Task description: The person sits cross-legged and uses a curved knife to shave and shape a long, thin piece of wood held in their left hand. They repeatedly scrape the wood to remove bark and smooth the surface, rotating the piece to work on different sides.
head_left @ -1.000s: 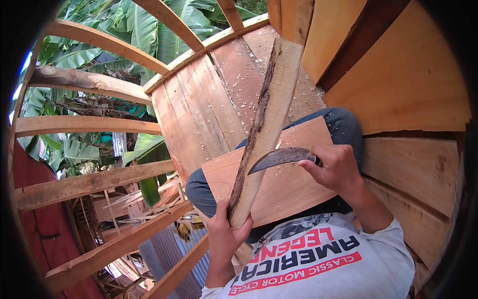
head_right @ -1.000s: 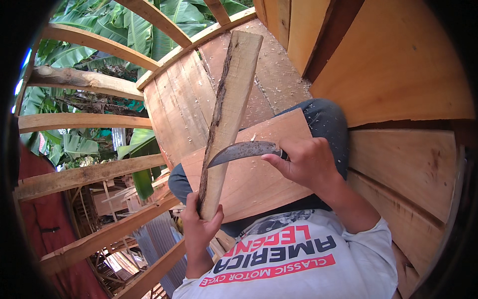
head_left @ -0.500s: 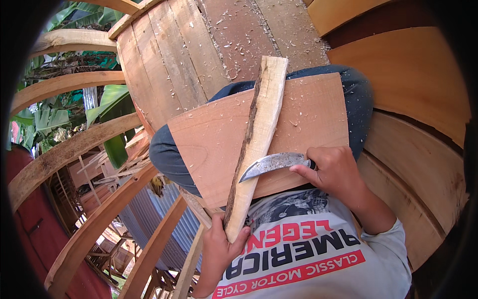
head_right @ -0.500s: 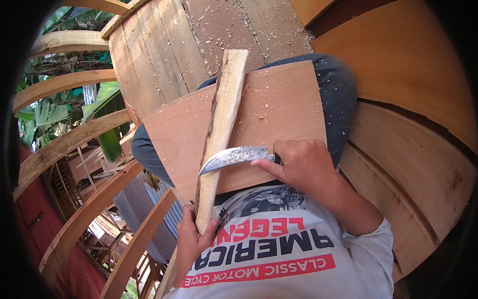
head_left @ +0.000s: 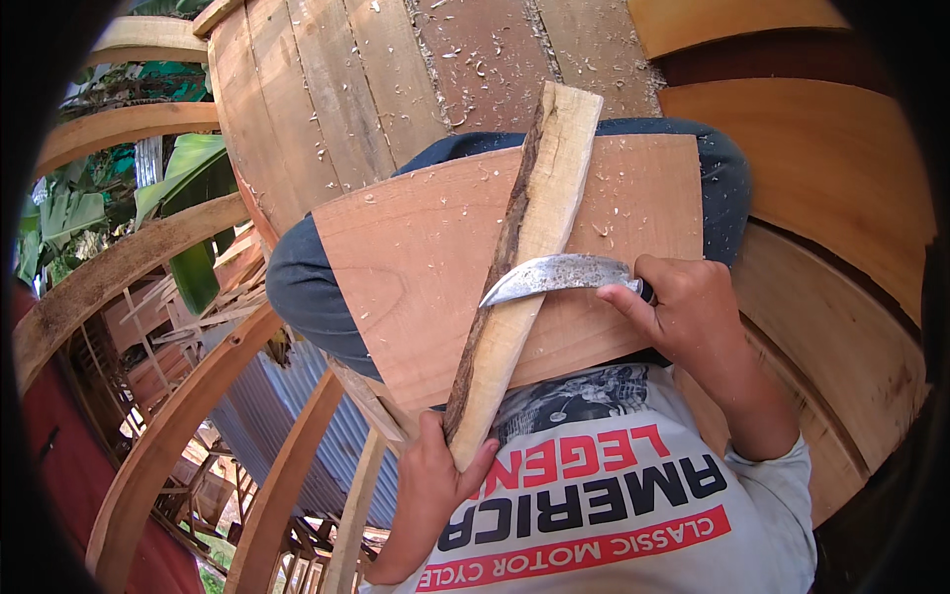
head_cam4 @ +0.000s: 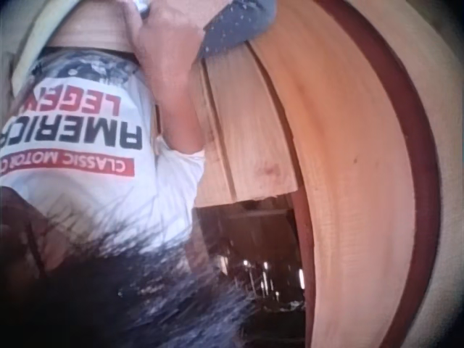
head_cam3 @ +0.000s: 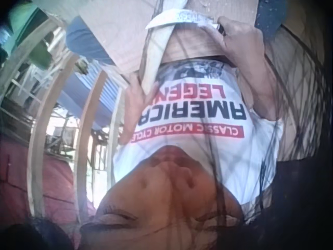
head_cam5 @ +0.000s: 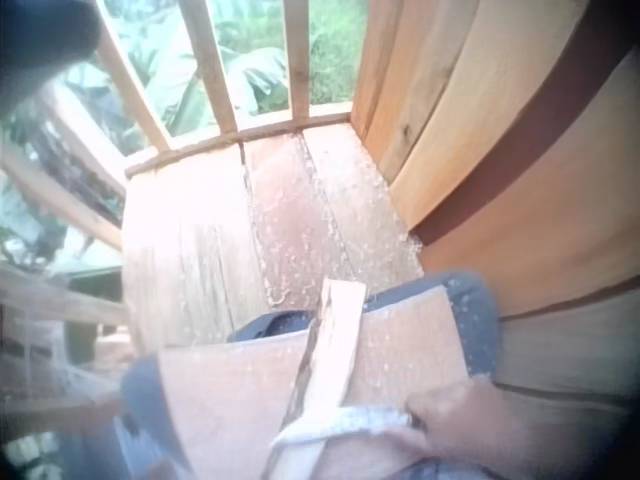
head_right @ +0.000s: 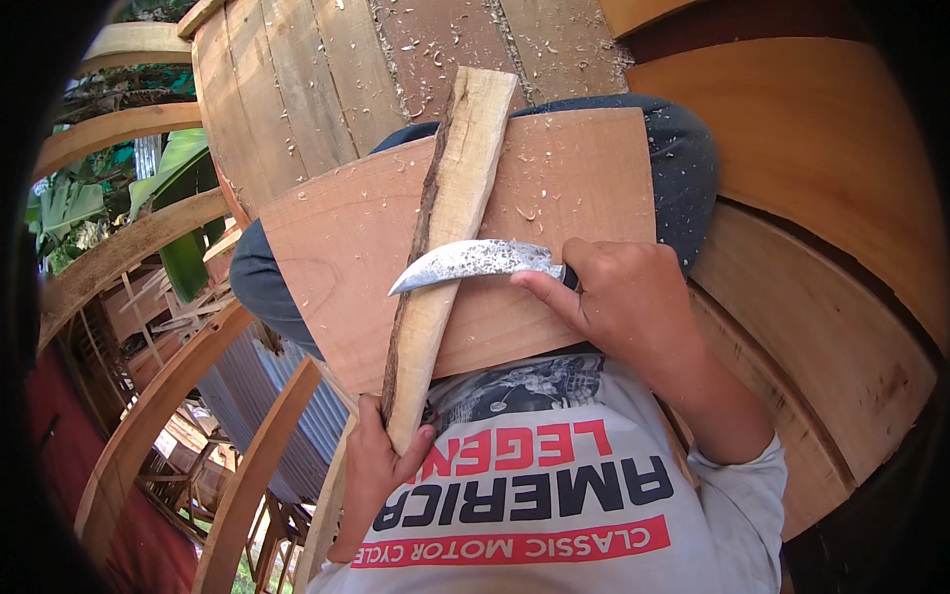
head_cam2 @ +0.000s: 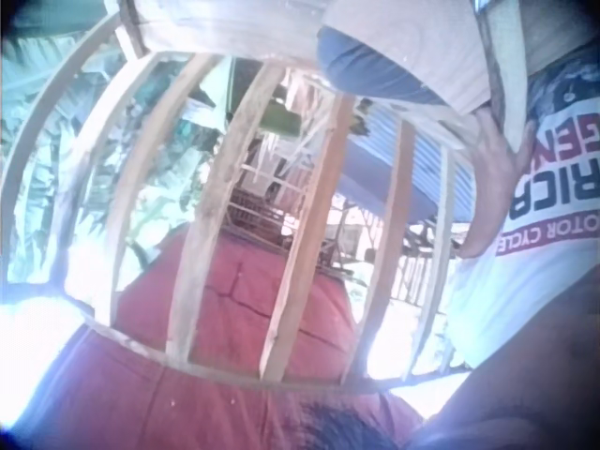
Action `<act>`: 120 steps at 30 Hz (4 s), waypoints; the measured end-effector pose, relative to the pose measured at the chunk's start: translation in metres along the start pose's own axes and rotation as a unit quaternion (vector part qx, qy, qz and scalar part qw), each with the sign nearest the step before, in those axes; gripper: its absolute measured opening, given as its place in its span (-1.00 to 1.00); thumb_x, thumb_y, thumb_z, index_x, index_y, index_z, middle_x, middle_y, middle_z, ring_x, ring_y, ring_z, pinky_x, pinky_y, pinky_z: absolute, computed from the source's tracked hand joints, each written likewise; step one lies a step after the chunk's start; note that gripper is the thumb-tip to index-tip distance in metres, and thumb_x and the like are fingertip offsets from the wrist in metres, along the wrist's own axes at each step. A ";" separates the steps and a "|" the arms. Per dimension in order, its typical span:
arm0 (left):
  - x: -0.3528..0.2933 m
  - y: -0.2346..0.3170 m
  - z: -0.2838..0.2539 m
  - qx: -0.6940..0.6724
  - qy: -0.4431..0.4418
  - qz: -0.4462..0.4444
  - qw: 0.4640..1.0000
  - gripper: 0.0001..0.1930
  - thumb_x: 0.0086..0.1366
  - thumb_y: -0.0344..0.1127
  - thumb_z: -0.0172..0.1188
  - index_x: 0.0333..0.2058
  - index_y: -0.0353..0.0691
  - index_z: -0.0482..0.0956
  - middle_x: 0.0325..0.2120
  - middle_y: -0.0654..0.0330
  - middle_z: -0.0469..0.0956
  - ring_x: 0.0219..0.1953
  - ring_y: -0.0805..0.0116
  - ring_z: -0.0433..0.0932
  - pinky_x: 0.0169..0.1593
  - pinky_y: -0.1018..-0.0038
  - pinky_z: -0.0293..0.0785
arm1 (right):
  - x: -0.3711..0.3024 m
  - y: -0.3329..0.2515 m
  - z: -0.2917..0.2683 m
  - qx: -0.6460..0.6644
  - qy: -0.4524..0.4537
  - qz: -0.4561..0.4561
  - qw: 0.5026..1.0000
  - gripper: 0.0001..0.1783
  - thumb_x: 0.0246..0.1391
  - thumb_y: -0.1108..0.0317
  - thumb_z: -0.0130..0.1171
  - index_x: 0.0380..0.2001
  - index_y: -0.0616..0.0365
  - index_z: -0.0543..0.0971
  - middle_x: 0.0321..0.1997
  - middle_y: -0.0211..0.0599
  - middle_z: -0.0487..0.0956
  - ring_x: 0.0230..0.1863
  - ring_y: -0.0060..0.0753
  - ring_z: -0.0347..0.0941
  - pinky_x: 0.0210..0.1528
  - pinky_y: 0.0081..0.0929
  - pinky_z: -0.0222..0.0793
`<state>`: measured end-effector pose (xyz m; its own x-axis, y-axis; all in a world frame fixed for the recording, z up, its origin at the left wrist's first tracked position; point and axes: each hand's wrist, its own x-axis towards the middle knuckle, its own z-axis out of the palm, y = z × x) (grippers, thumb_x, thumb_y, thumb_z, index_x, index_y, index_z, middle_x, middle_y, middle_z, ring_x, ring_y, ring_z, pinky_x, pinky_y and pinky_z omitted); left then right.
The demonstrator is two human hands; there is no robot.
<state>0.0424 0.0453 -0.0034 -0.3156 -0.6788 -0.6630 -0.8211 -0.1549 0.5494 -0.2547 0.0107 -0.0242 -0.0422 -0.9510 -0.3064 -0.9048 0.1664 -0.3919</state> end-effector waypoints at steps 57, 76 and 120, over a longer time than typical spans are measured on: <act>0.006 -0.007 0.008 -0.058 -0.014 -0.001 0.998 -0.53 0.11 -0.17 0.29 -0.28 -0.36 0.20 -0.64 -0.21 0.43 -0.54 -0.26 0.49 -0.52 0.16 0.38 | -0.001 -0.012 0.013 -0.019 0.039 -0.054 0.998 -0.39 -0.07 -0.21 0.17 -0.77 0.17 0.50 -0.79 -0.14 0.43 -0.73 -0.19 0.45 -0.69 -0.35 0.30; 0.008 -0.003 0.010 -0.065 -0.008 -0.014 0.998 -0.54 0.09 -0.20 0.30 -0.33 -0.33 0.18 -0.66 -0.19 0.41 -0.54 -0.27 0.48 -0.53 0.17 0.37 | -0.002 -0.009 0.015 -0.028 0.002 -0.093 0.995 -0.46 -0.08 -0.18 0.19 -0.67 0.13 0.56 -0.74 -0.18 0.48 -0.69 -0.16 0.46 -0.64 -0.35 0.34; 0.005 -0.005 0.007 -0.147 -0.038 -0.009 0.988 -0.59 0.12 -0.20 0.24 -0.29 -0.31 0.21 -0.57 -0.02 0.50 -0.49 0.09 0.54 -0.39 0.34 0.41 | -0.001 -0.003 0.015 0.006 0.047 -0.056 0.997 -0.41 -0.11 -0.21 0.22 -0.76 0.15 0.46 -0.79 -0.20 0.39 -0.76 -0.20 0.38 -0.70 -0.40 0.23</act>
<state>0.0416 0.0477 -0.0123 -0.3462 -0.6207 -0.7035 -0.6568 -0.3751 0.6541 -0.2459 0.0156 -0.0359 0.0176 -0.9840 -0.1773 -0.9009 0.0613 -0.4296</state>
